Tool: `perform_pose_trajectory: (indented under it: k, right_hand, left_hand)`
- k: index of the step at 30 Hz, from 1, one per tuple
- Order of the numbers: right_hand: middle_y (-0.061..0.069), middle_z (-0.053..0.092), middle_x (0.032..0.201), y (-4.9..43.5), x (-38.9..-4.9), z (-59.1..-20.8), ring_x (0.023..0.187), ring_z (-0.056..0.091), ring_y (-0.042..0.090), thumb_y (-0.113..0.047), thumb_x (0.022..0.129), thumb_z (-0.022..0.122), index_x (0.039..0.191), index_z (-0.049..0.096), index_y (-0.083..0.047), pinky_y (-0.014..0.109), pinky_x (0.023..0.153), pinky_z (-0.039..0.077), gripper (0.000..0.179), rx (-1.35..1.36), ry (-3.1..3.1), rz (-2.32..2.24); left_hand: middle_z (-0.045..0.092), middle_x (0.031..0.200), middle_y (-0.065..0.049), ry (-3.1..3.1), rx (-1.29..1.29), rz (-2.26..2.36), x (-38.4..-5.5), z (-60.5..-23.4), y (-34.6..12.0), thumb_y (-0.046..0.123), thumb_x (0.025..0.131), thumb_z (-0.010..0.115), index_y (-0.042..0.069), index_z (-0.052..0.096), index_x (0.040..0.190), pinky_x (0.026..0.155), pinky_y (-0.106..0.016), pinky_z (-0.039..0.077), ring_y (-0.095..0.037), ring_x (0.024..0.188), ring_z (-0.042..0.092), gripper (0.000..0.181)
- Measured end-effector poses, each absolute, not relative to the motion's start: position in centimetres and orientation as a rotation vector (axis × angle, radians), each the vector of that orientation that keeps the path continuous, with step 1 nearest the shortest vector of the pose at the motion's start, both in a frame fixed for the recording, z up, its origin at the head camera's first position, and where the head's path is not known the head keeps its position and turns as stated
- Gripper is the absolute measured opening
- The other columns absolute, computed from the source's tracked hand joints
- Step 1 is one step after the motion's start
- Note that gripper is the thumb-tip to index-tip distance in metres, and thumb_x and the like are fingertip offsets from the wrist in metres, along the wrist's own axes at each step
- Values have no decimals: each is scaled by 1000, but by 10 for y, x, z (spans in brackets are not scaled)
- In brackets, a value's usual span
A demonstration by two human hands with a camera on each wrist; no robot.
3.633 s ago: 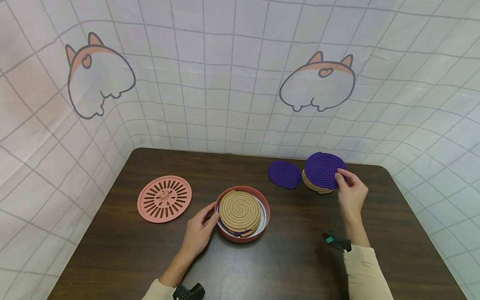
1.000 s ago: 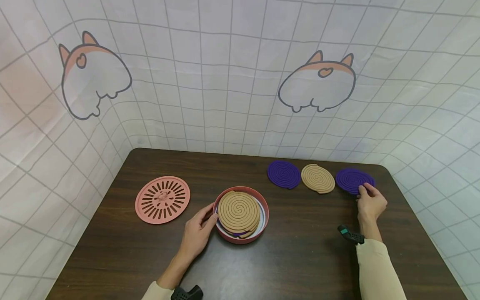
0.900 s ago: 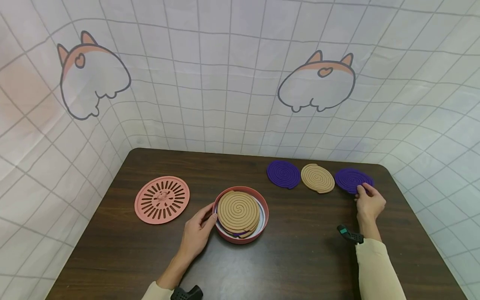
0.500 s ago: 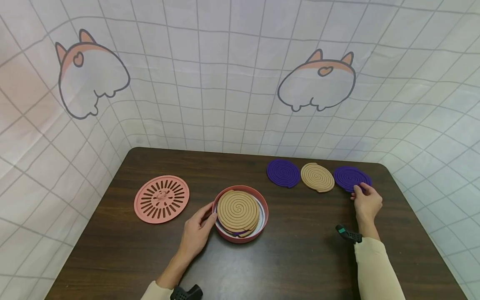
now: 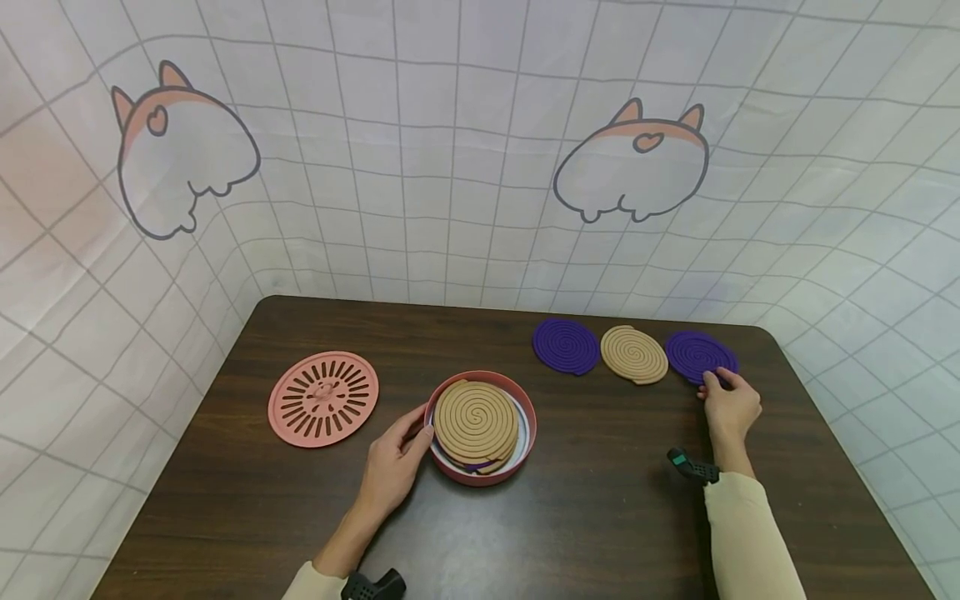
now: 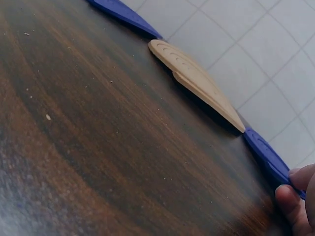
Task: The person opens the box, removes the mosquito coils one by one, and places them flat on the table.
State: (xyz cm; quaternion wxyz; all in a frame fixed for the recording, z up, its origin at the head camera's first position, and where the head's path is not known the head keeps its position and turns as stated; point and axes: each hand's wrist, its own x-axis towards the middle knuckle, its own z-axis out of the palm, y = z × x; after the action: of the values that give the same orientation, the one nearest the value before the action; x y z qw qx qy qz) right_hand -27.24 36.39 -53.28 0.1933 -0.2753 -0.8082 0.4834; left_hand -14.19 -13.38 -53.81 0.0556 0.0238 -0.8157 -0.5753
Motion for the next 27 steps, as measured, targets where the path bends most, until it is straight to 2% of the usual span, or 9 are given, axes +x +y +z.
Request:
perform_pose_trajectory:
  k: [2,4,7,10,13,20,27]
  right_hand:
    - [-30,51,55,364,-272,-533,44,54,-11,-22,97,64,134,63,0,8,48,47,43,-773,-2277,1333]
    - [-19,62,58,364,-272,-534,43,54,-11,-23,97,64,133,64,-1,8,48,47,42,-777,-2278,1318]
    - [8,76,93,364,-272,-536,43,53,-12,-23,97,64,132,64,0,8,48,47,42,-769,-2276,1313]
    - [27,61,133,364,-272,-537,43,51,-13,-22,98,63,134,62,2,8,47,46,43,-752,-2271,1326]
    - [30,54,141,365,-272,-538,41,50,-14,-21,98,63,134,61,3,7,46,45,44,-744,-2271,1332]
    - [26,39,155,367,-273,-540,42,50,-15,-19,98,63,135,60,4,5,47,44,44,-735,-2268,1344]
    - [25,34,158,367,-272,-540,43,50,-16,-18,99,62,136,58,4,4,49,44,44,-734,-2288,1335]
  left_hand:
    - [67,133,-4,-2469,64,-1738,-142,-539,-134,32,100,62,18,62,138,99,-35,54,-18,121,65,40]
    - [67,133,-5,-2466,57,-1727,-142,-540,-134,32,100,62,17,62,137,99,-35,55,-19,121,65,41]
    - [67,132,-5,-2463,56,-1718,-142,-540,-134,32,100,62,17,62,137,98,-35,55,-19,120,65,41]
    - [67,132,-4,-2460,61,-1729,-142,-540,-134,32,100,62,18,62,137,98,-34,55,-17,121,65,40]
    - [67,132,-3,-2456,60,-1747,-142,-540,-134,31,100,62,18,62,137,99,-34,54,-16,121,65,40]
    - [67,133,-6,-2452,55,-1755,-142,-541,-134,32,100,62,17,62,137,99,-34,54,-19,121,65,40]
    - [67,133,-4,-2463,71,-1760,-142,-541,-134,32,100,62,19,61,138,100,-34,54,-17,122,64,40]
